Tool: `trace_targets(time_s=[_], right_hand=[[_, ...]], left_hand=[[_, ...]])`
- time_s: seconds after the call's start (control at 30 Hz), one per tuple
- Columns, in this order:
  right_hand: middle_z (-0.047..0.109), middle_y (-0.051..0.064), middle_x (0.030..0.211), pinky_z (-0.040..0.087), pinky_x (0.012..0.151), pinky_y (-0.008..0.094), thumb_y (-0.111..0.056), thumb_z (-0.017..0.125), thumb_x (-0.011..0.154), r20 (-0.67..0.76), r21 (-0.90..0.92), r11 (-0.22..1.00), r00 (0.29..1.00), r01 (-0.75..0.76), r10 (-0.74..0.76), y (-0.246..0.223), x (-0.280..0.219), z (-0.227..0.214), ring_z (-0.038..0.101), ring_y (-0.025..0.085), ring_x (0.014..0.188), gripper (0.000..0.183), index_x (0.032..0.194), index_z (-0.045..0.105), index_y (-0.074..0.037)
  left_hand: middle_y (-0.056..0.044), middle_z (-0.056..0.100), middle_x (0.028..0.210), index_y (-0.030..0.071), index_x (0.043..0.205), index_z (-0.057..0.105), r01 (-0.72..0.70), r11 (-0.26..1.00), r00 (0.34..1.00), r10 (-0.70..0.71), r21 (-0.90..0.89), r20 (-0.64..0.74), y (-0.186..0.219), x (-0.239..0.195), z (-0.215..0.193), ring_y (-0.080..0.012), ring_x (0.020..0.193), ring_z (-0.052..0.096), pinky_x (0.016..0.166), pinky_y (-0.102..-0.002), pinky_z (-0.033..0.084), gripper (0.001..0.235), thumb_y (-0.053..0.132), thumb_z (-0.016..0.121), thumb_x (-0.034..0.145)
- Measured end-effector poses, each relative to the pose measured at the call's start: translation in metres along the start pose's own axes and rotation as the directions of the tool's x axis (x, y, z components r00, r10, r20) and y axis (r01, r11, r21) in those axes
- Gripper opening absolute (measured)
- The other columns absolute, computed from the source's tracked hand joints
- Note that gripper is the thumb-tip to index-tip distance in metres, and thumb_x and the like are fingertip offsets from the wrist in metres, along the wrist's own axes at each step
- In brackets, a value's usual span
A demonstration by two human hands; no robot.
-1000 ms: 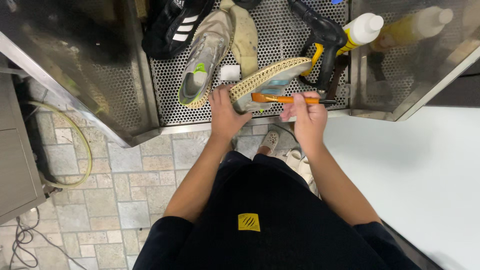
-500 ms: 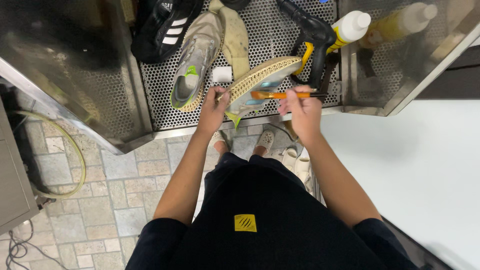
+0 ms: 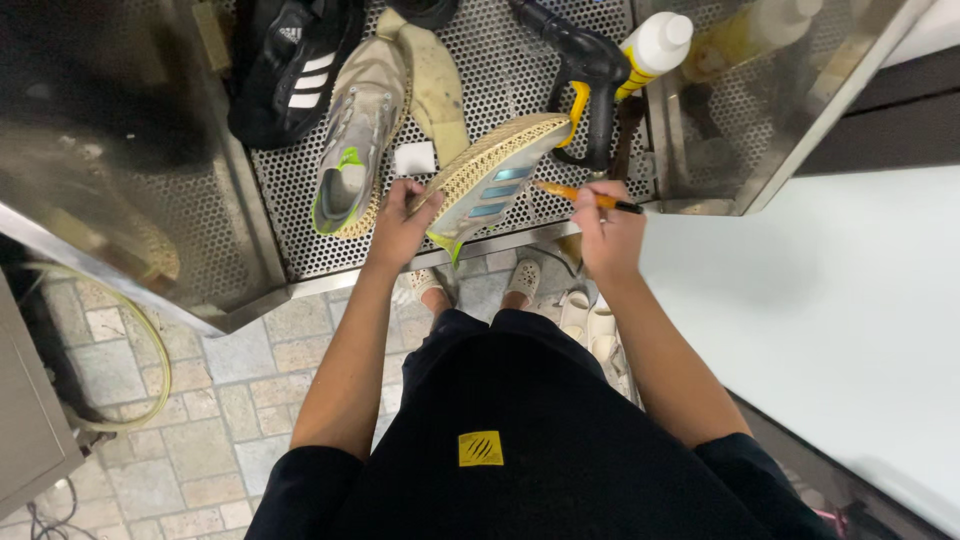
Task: The person scrubs a gray and green sneaker with a small brush on a metal grate, then rinses a white and blue sneaker in a sink. They place black sneakers and insoles into a top-loading washing machine and start the cycle.
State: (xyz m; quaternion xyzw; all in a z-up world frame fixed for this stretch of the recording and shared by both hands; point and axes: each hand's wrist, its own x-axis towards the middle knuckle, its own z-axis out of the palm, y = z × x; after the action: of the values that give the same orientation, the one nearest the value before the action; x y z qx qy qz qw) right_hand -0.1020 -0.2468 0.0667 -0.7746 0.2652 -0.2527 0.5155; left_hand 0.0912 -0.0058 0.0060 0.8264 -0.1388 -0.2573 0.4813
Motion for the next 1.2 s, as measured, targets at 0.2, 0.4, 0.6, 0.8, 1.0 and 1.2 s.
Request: trace_targets(time_s=[0.2,0.4,0.6,0.8,1.0,1.2], right_hand=[[0.064,0.007,0.086,0.050,0.063,0.027,-0.008,0.055,0.112,-0.373,0.010,1.000,0.928,0.022,-0.017,0.008,0.015,-0.070,0.061,0.010,0.069,0.011,0.108,0.055,0.002],[0.061,0.008,0.067,0.044,0.056,0.031,-0.015,0.059,0.111,-0.259,-0.344,0.931,0.966,-0.121,0.030,0.035,0.030,-0.084,0.057,0.014,0.058,0.018,0.103,0.058,0.001],[0.068,0.012,0.085,0.051,0.067,0.034,-0.014,0.064,0.113,-0.079,-0.606,0.780,0.965,0.153,-0.251,0.067,0.038,-0.079,0.064,0.020,0.075,0.018,0.103,0.062,0.001],[0.069,0.014,0.091,0.056,0.067,0.029,-0.013,0.058,0.114,-0.281,-0.032,0.999,0.959,-0.043,0.032,0.014,0.022,-0.090,0.067,0.017,0.072,0.016,0.113,0.057,0.003],[0.067,0.017,0.087,0.056,0.061,0.032,-0.010,0.050,0.114,-0.089,0.481,0.876,0.991,-0.041,0.095,-0.051,0.006,-0.084,0.065,0.020,0.067,0.012,0.111,0.054,0.001],[0.068,0.016,0.086,0.056,0.065,0.032,-0.009,0.050,0.112,0.119,0.470,0.872,0.989,-0.134,0.088,-0.068,0.010,-0.050,0.064,0.018,0.067,0.014,0.112,0.054,0.004]], left_hand=[[-0.011,0.060,0.099,0.002,0.106,0.055,0.363,0.921,0.921,-0.332,-0.141,0.203,0.013,0.006,0.000,-0.0193,0.086,0.058,0.074,-0.046,0.058,0.061,0.057,0.073,0.084],[0.002,0.071,0.103,0.020,0.121,0.064,0.621,0.652,0.763,-0.375,-0.434,0.527,0.036,0.003,0.012,-0.0082,0.081,0.064,0.064,-0.027,0.050,0.063,0.070,0.055,0.084],[0.004,0.069,0.092,0.016,0.119,0.066,0.625,0.606,0.754,-0.307,-0.492,0.580,0.066,0.003,0.017,-0.0089,0.075,0.059,0.058,-0.027,0.043,0.060,0.067,0.058,0.087],[0.003,0.070,0.116,0.022,0.132,0.061,0.611,0.734,0.744,-0.406,-0.295,0.530,0.092,0.010,0.022,-0.0112,0.098,0.061,0.080,-0.035,0.045,0.082,0.079,0.050,0.075],[-0.002,0.070,0.127,0.021,0.141,0.060,0.550,0.829,0.763,-0.449,-0.102,0.465,0.117,0.019,0.019,-0.0147,0.104,0.058,0.084,-0.037,0.040,0.099,0.088,0.045,0.069],[0.001,0.074,0.105,0.024,0.132,0.065,0.520,0.852,0.773,-0.436,-0.067,0.460,0.131,0.022,0.018,-0.0102,0.083,0.056,0.071,-0.032,0.039,0.093,0.089,0.040,0.070]])
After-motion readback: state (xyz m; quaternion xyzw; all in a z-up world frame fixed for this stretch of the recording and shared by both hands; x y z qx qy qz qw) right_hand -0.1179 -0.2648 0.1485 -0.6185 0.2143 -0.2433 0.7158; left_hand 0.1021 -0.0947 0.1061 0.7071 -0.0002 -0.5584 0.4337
